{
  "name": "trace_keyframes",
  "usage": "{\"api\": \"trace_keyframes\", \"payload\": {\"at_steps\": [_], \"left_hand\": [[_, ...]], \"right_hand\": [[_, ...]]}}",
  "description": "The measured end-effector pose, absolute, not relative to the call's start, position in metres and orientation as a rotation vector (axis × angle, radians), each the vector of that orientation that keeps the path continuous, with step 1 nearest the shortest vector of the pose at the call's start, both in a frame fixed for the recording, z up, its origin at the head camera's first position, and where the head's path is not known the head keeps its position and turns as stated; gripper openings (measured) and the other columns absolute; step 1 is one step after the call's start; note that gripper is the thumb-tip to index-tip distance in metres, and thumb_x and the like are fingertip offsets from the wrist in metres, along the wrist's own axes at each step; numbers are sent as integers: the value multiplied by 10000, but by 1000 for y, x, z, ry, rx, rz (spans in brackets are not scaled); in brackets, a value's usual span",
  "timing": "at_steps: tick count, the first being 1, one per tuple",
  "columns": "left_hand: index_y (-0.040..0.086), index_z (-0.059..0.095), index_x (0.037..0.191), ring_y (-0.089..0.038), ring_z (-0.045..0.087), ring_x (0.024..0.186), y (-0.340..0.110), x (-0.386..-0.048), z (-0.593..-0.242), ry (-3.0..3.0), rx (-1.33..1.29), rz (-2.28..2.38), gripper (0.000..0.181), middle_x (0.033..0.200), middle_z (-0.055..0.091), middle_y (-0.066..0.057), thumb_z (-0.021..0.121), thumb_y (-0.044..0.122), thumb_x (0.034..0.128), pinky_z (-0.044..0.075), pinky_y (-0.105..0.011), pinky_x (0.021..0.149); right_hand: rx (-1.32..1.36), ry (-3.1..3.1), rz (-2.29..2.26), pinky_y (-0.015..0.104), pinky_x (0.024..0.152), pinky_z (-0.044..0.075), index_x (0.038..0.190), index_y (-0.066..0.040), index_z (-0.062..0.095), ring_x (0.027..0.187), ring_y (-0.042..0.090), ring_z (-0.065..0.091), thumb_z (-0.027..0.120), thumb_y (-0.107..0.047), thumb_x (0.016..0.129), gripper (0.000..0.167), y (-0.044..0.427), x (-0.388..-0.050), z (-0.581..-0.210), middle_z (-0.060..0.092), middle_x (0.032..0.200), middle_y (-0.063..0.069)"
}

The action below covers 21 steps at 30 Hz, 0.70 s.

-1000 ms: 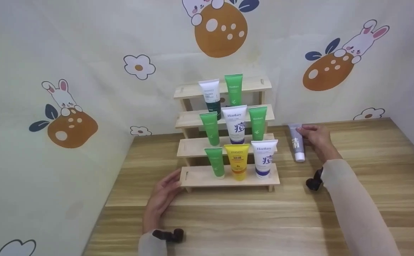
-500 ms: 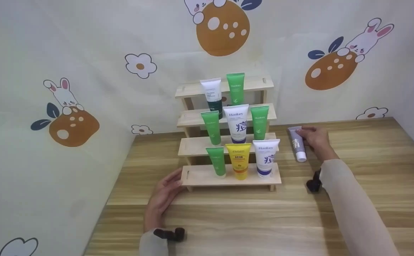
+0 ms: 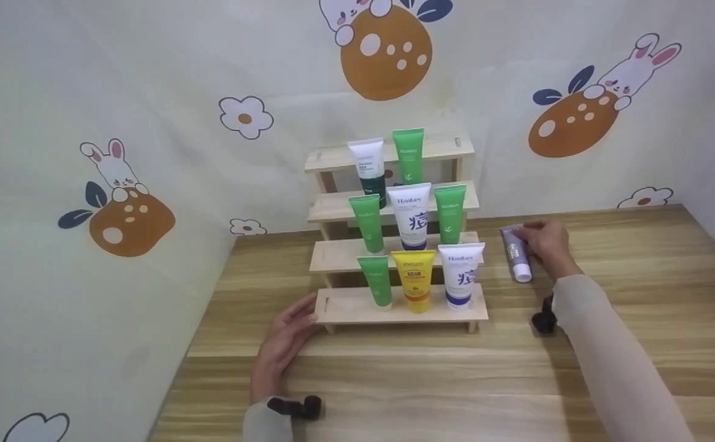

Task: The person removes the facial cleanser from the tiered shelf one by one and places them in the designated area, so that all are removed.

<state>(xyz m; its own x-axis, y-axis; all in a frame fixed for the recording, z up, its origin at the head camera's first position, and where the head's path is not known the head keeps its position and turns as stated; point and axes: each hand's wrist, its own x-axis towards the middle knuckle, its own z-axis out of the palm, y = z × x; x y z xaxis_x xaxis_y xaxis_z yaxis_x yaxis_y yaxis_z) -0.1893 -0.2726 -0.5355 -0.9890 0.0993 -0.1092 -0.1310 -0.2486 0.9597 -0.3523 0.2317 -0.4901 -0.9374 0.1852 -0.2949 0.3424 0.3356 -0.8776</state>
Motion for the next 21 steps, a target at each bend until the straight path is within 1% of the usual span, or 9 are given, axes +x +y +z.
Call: {"api": "trace_keyframes", "payload": {"at_steps": [3, 6, 8, 10, 12, 17, 21], "left_hand": [[-26, 439, 1473, -215, 603, 1264, -273, -189, -536, 1824, -49, 2378, 568, 1501, 490, -215, 618, -7, 934, 501, -379, 1088], [-8, 456, 1469, -209, 607, 1256, -273, -190, -537, 1830, -48, 2372, 546, 1490, 504, -204, 612, 4, 945, 506, -377, 1082], [-7, 455, 1470, -200, 605, 1256, -274, -190, -537, 1839, -36, 2366, 539, 1490, 506, -198, 605, 8, 952, 507, -372, 1080], [-16, 442, 1474, -185, 608, 1253, -274, -189, -537, 1837, -40, 2368, 550, 1495, 504, -189, 607, 8, 950, 510, -365, 1077], [-50, 406, 1484, -174, 607, 1244, -274, -189, -537, 1840, -32, 2367, 571, 1492, 501, -195, 598, -7, 948, 510, -354, 1073], [-109, 361, 1484, -159, 616, 1208, -272, -189, -536, 1828, -49, 2383, 597, 1435, 537, -177, 583, -44, 934, 521, -329, 1046], [-95, 373, 1485, -156, 613, 1213, -272, -189, -536, 1833, -60, 2375, 586, 1425, 543, -153, 586, -26, 943, 522, -314, 1046]], "right_hand": [[476, 2451, -1648, 164, 736, 544, 1435, 21, 491, 1085, 213, 583, 607, -257, 994, 535, 236, -351, -487, 527, 1400, 235], [474, 2452, -1651, 190, 752, 549, 1432, 15, 492, 1012, 165, 586, 610, -296, 991, 553, 239, -350, -479, 547, 1346, 187], [456, 2460, -1658, 226, 780, 554, 1428, 12, 492, 1020, 176, 583, 612, -341, 989, 575, 240, -349, -470, 554, 1323, 161], [410, 2484, -1674, 234, 824, 563, 1418, 11, 495, 1056, 186, 581, 616, -384, 982, 600, 240, -347, -459, 563, 1313, 145], [348, 2518, -1704, 240, 835, 575, 1398, 10, 512, 1054, 178, 586, 620, -421, 972, 615, 240, -347, -446, 584, 1290, 131], [219, 2560, -1803, 208, 811, 594, 1359, -19, 543, 941, 63, 599, 634, -496, 935, 645, 235, -343, -411, 617, 1206, 54], [124, 2590, -1820, 166, 797, 586, 1368, -47, 549, 942, 26, 609, 629, -541, 917, 673, 229, -337, -388, 626, 1165, -6]]}}
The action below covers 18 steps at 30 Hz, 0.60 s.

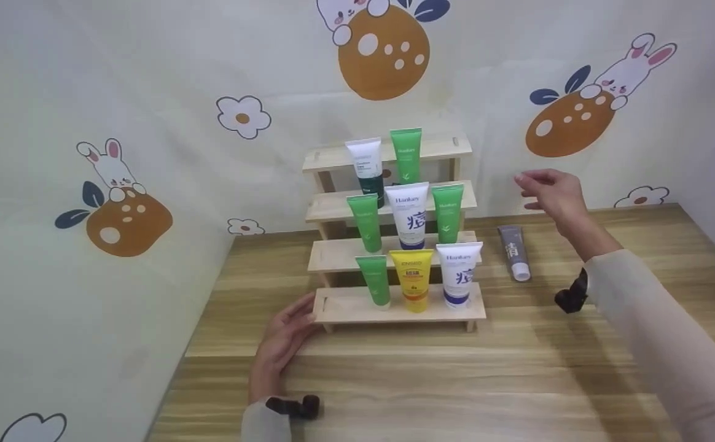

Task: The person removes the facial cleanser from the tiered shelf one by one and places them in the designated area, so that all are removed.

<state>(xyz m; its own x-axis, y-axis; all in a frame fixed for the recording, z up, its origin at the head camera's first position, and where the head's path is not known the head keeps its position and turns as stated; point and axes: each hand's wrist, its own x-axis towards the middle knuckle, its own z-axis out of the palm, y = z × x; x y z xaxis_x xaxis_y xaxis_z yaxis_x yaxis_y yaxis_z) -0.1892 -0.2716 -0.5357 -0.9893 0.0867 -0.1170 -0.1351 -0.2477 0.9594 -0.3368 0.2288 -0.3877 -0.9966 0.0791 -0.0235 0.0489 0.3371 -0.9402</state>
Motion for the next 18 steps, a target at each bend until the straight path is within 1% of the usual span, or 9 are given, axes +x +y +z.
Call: {"api": "trace_keyframes", "payload": {"at_steps": [3, 6, 9, 13, 15, 18], "left_hand": [[-88, 383, 1483, -161, 608, 1221, -272, -190, -535, 1832, -73, 2377, 581, 1439, 531, -169, 586, -26, 942, 517, -311, 1051], [-94, 375, 1483, -169, 600, 1231, -271, -190, -535, 1826, -84, 2381, 586, 1479, 489, -219, 581, -37, 937, 509, -314, 1062], [-101, 363, 1485, -176, 593, 1246, -271, -190, -535, 1823, -84, 2383, 597, 1519, 436, -262, 581, -41, 932, 505, -321, 1070], [-104, 356, 1487, -178, 585, 1258, -271, -190, -536, 1825, -56, 2382, 598, 1543, 399, -278, 580, -36, 937, 498, -320, 1079], [-102, 357, 1488, -178, 585, 1257, -271, -190, -536, 1822, -54, 2383, 599, 1548, 390, -279, 582, -35, 937, 496, -319, 1081], [-90, 354, 1494, -173, 579, 1265, -271, -190, -535, 1829, -48, 2373, 601, 1559, 375, -276, 586, -20, 944, 493, -310, 1085]], "right_hand": [[-63, -2542, 1784, 144, 794, 577, 1377, -67, 548, 959, 15, 614, 627, -554, 912, 678, 224, -332, -375, 626, 1107, -82], [-18, -2530, 1801, 140, 806, 573, 1379, -89, 552, 977, 12, 615, 636, -559, 900, 676, 220, -329, -365, 628, 1090, -124], [28, -2513, 1823, 129, 818, 566, 1380, -108, 557, 1010, 26, 609, 647, -557, 892, 669, 215, -328, -355, 632, 1144, -102], [87, -2504, 1831, 120, 855, 553, 1397, -129, 555, 1084, 73, 590, 661, -546, 890, 666, 205, -326, -338, 619, 1211, -79], [119, -2518, 1818, 154, 922, 546, 1414, -138, 545, 1142, 112, 584, 662, -548, 890, 676, 200, -324, -328, 611, 1245, -76], [172, -2546, 1805, 282, 1069, 505, 1439, -156, 528, 1229, 165, 566, 662, -551, 891, 688, 191, -321, -313, 583, 1346, -26]]}}
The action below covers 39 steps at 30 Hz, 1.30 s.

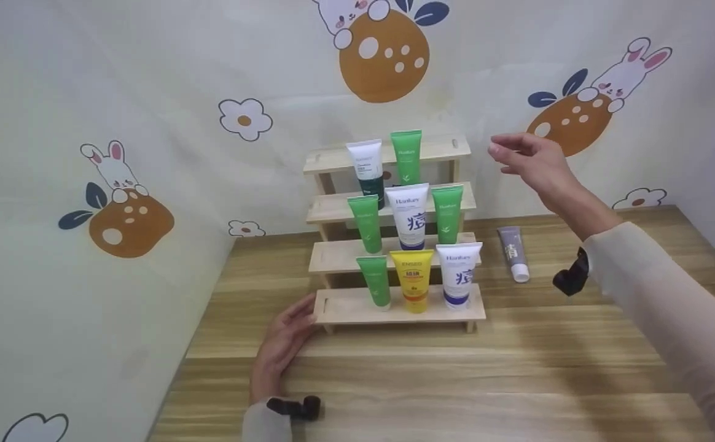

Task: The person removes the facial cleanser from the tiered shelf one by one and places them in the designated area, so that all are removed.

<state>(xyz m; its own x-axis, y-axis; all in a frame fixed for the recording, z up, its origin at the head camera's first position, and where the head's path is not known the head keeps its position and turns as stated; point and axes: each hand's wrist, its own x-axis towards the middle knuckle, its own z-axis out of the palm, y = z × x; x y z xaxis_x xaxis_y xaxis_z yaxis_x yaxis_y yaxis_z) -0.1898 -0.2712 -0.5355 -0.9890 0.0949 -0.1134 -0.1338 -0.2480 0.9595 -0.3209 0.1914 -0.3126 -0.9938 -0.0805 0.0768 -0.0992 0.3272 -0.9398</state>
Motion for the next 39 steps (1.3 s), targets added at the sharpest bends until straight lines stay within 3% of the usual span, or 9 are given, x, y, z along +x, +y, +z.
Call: {"api": "trace_keyframes", "payload": {"at_steps": [4, 8, 20, 28, 39], "left_hand": [[-80, 361, 1496, -160, 579, 1271, -271, -190, -536, 1830, -51, 2366, 602, 1562, 389, -252, 592, -20, 944, 499, -306, 1078], [-72, 376, 1494, -151, 590, 1266, -272, -190, -535, 1837, -47, 2360, 598, 1546, 436, -217, 602, -13, 943, 515, -320, 1060], [-40, 390, 1497, -169, 606, 1256, -273, -191, -535, 1837, -32, 2346, 591, 1542, 448, -206, 610, 20, 952, 519, -354, 1060], [-23, 408, 1494, -189, 608, 1256, -273, -190, -535, 1845, -50, 2342, 587, 1537, 447, -215, 617, 22, 948, 520, -352, 1058], [-61, 405, 1483, -166, 613, 1236, -273, -190, -537, 1816, 12, 2378, 554, 1439, 557, -148, 574, -32, 956, 504, -332, 1068]], "right_hand": [[262, -2581, 1791, 455, 1168, 416, 1466, -180, 507, 1314, 234, 538, 653, -550, 902, 690, 179, -318, -295, 522, 1471, 48], [324, -2621, 1759, 495, 1196, 372, 1481, -202, 490, 1362, 287, 507, 648, -560, 904, 697, 168, -316, -282, 498, 1514, 48], [411, -2677, 1715, 475, 1188, 386, 1468, -211, 502, 1350, 249, 505, 669, -556, 890, 694, 142, -317, -261, 518, 1493, 32], [371, -2698, 1683, 389, 1130, 462, 1423, -188, 550, 1304, 218, 528, 685, -537, 889, 652, 119, -320, -263, 544, 1453, 32], [449, -2803, 1636, 465, 1158, 420, 1448, -142, 523, 1322, 267, 490, 685, -469, 919, 643, 106, -331, -263, 525, 1464, 83]]}}
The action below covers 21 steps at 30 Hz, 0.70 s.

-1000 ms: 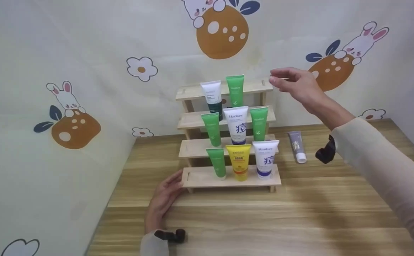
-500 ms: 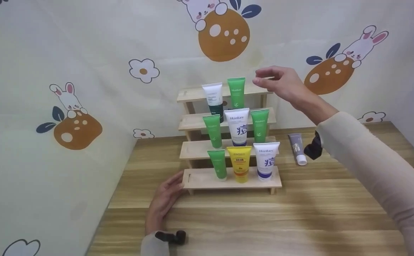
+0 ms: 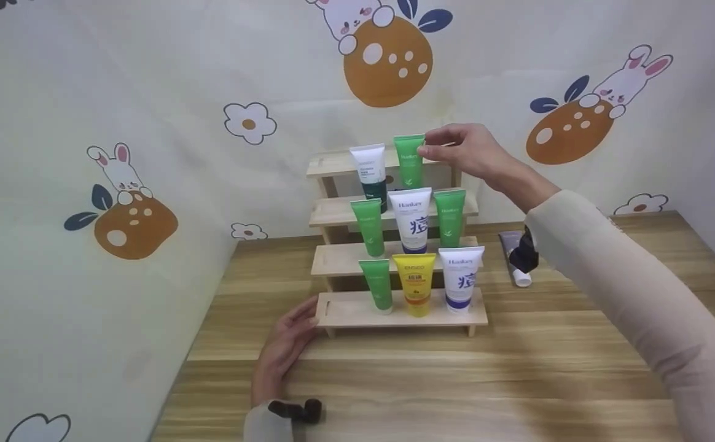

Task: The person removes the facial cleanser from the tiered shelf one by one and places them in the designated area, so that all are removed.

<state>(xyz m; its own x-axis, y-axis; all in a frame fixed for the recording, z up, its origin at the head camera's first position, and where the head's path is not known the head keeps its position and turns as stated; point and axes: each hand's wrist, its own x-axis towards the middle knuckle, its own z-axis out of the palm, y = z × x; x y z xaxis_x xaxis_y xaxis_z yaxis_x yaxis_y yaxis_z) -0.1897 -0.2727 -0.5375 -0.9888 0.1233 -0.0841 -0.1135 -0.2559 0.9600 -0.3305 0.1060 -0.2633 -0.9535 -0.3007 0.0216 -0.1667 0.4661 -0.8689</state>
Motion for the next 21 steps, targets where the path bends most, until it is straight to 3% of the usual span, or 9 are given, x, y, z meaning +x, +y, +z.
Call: {"api": "trace_keyframes", "payload": {"at_steps": [11, 21], "left_hand": [[-46, 384, 1499, -148, 605, 1252, -273, -189, -536, 1834, -4, 2345, 581, 1514, 483, -192, 593, 10, 960, 505, -316, 1074], [-69, 353, 1505, -160, 590, 1268, -273, -190, -535, 1825, -9, 2354, 599, 1538, 430, -241, 585, -6, 956, 492, -314, 1089]], "right_hand": [[-406, 2591, -1515, 443, 1134, 444, 1402, -152, 572, 1252, 249, 528, 717, -439, 901, 595, 99, -332, -268, 573, 1395, 67], [-364, 2632, -1539, 391, 1110, 470, 1319, -178, 644, 1177, 214, 554, 723, -353, 914, 448, 93, -336, -265, 637, 1302, 41]]}}
